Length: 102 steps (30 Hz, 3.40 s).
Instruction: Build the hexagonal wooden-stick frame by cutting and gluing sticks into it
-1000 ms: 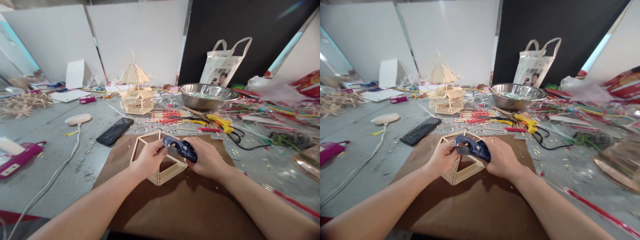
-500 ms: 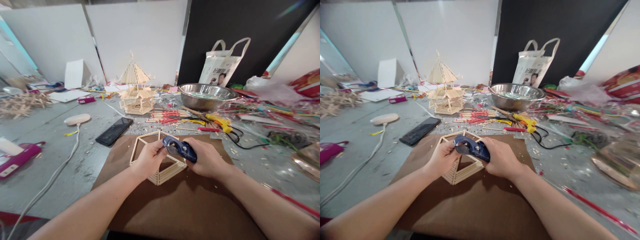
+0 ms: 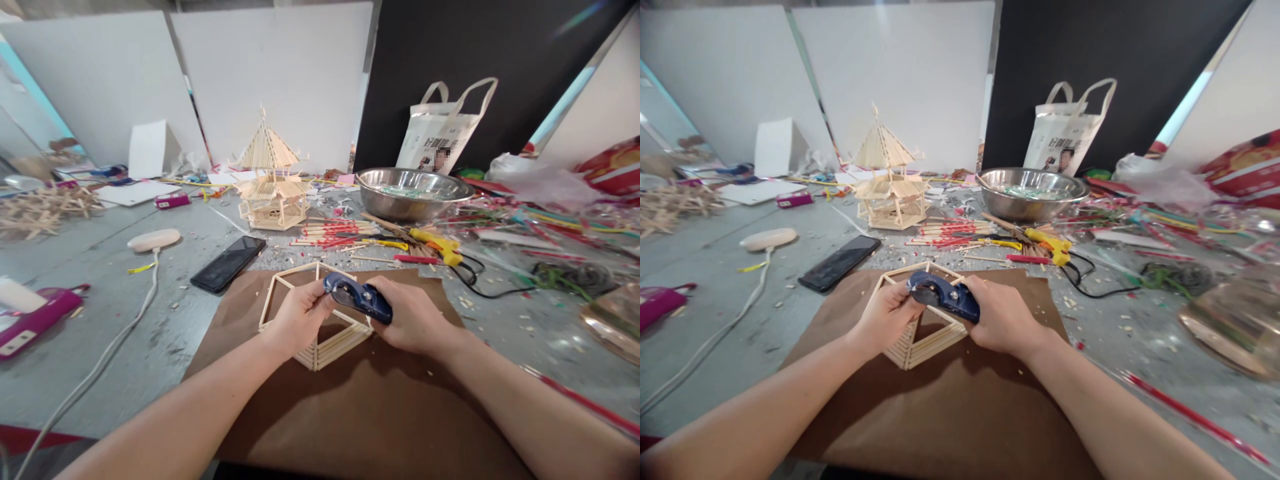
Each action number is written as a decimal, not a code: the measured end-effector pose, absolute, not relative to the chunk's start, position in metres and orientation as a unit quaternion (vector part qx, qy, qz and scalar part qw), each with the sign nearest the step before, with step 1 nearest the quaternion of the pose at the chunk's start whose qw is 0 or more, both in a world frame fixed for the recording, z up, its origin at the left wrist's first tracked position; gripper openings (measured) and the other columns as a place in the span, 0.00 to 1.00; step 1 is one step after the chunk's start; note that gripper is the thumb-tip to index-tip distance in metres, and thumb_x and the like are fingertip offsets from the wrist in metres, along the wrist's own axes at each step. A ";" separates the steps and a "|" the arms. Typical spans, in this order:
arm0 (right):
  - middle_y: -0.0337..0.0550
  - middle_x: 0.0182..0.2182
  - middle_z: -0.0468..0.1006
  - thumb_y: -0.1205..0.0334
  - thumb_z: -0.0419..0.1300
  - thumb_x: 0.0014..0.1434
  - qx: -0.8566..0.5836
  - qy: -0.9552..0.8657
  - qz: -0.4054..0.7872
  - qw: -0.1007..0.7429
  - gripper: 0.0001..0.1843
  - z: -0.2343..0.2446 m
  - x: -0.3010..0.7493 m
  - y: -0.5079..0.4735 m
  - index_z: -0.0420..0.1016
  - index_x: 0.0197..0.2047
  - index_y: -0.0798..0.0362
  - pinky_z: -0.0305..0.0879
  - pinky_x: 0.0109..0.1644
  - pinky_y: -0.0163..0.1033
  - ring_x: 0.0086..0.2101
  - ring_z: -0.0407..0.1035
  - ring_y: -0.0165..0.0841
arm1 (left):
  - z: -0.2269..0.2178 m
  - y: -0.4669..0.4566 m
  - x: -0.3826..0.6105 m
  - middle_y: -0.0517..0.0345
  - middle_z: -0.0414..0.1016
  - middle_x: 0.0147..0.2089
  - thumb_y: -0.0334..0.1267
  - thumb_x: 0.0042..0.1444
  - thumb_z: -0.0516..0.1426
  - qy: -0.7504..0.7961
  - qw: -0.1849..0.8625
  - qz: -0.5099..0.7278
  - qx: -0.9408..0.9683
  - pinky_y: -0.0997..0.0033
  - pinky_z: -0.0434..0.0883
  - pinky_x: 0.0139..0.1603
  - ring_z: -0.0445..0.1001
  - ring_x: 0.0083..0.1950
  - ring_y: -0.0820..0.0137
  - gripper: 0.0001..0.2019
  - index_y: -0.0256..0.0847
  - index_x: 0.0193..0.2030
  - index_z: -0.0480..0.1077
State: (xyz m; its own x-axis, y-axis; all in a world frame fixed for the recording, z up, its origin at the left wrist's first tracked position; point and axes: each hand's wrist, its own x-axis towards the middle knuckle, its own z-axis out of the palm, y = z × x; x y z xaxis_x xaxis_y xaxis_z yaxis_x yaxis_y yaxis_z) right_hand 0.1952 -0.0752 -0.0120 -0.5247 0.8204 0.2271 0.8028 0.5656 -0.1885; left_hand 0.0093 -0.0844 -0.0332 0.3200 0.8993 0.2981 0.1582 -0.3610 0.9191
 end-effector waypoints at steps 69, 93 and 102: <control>0.47 0.34 0.72 0.57 0.52 0.43 -0.586 -0.803 -0.102 0.040 0.24 -0.030 0.214 -0.041 0.61 0.45 0.52 0.53 0.34 0.40 0.34 0.64 0.39 | -0.037 -0.079 0.015 0.56 0.67 0.26 0.50 0.43 0.53 0.524 0.132 0.127 0.832 0.59 0.54 0.41 0.58 0.36 0.65 0.15 0.40 0.21 0.71; 0.49 0.34 0.71 0.57 0.51 0.42 -0.582 -0.805 -0.108 0.043 0.24 -0.030 0.214 -0.041 0.60 0.46 0.53 0.55 0.36 0.41 0.34 0.65 0.41 | -0.032 -0.078 0.012 0.60 0.69 0.23 0.49 0.44 0.53 0.526 0.192 0.166 0.812 0.61 0.55 0.40 0.61 0.33 0.67 0.15 0.40 0.19 0.69; 0.49 0.37 0.69 0.57 0.53 0.43 -0.514 -0.845 -0.098 0.116 0.28 -0.021 0.211 -0.052 0.57 0.48 0.56 0.55 0.39 0.41 0.37 0.63 0.41 | -0.030 -0.076 0.004 0.61 0.69 0.26 0.38 0.51 0.49 0.464 0.235 0.365 0.772 0.78 0.61 0.30 0.64 0.27 0.77 0.09 0.37 0.30 0.67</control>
